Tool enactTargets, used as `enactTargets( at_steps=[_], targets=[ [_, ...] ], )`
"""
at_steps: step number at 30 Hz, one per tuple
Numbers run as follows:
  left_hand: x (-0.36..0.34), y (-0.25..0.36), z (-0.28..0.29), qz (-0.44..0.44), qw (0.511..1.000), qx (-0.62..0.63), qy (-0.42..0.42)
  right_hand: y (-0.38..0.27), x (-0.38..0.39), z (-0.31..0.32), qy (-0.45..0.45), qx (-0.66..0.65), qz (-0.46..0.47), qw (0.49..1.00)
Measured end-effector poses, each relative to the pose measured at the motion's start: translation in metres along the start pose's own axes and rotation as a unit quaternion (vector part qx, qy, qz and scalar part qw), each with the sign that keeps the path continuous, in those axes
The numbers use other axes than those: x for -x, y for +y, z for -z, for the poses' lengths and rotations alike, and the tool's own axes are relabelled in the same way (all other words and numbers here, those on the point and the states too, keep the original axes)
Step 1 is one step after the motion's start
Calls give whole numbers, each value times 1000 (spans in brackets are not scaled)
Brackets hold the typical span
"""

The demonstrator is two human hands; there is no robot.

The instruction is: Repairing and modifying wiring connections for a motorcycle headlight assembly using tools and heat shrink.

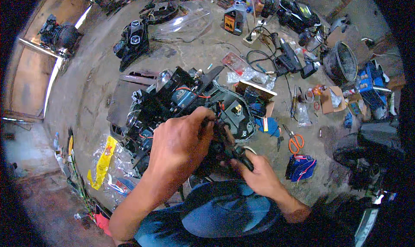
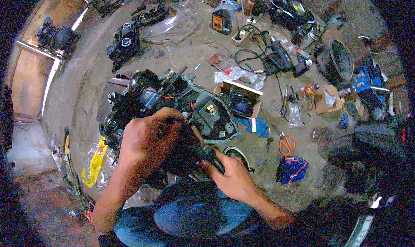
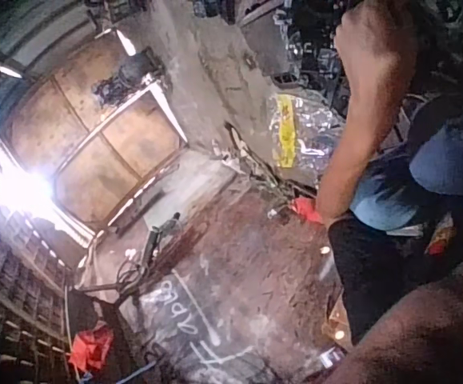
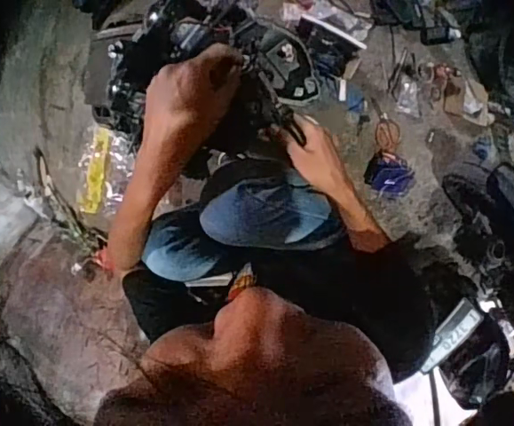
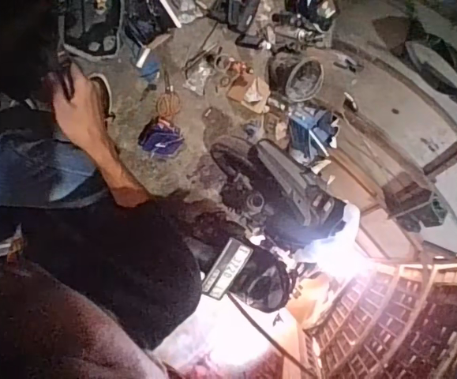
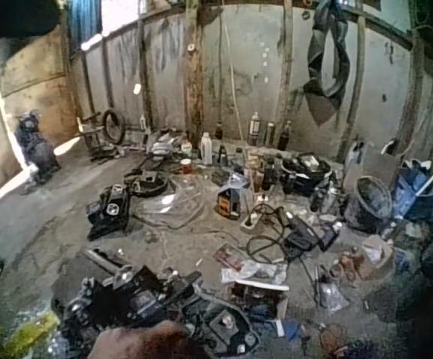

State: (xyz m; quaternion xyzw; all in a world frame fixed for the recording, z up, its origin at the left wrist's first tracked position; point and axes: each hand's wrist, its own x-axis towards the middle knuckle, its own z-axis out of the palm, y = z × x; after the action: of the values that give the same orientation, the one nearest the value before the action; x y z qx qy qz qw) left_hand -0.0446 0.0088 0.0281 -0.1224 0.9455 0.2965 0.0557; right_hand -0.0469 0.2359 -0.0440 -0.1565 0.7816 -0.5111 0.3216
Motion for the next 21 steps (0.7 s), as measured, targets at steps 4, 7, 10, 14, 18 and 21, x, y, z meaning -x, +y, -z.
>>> enactTargets(
  at_steps=[4,7,10,14,18,21],
  targets=[
    [-4,-2,-1,3,1000,-23,-9,-3,-5,-3,-32,22,-50,998],
    [-4,-6,-3,3,1000,-25,-12,-4,-7,-8,-27,26,-18,999],
    [-4,-6,-5,10,999,-29,-28,6,-12,-15,-37,-31,0,999],
    [-6,-7,-13,1,1000,-17,-15,2,-14,-17,-44,-72,-76,994],
    [-4,-6,-12,-22,999,-1,24,-8,-12,-15,-40,-25,-55,997],
    [-4,-8,-14,-44,996,58,44,-10,-10,-20,-10,-32,-15,999]
  ],
)
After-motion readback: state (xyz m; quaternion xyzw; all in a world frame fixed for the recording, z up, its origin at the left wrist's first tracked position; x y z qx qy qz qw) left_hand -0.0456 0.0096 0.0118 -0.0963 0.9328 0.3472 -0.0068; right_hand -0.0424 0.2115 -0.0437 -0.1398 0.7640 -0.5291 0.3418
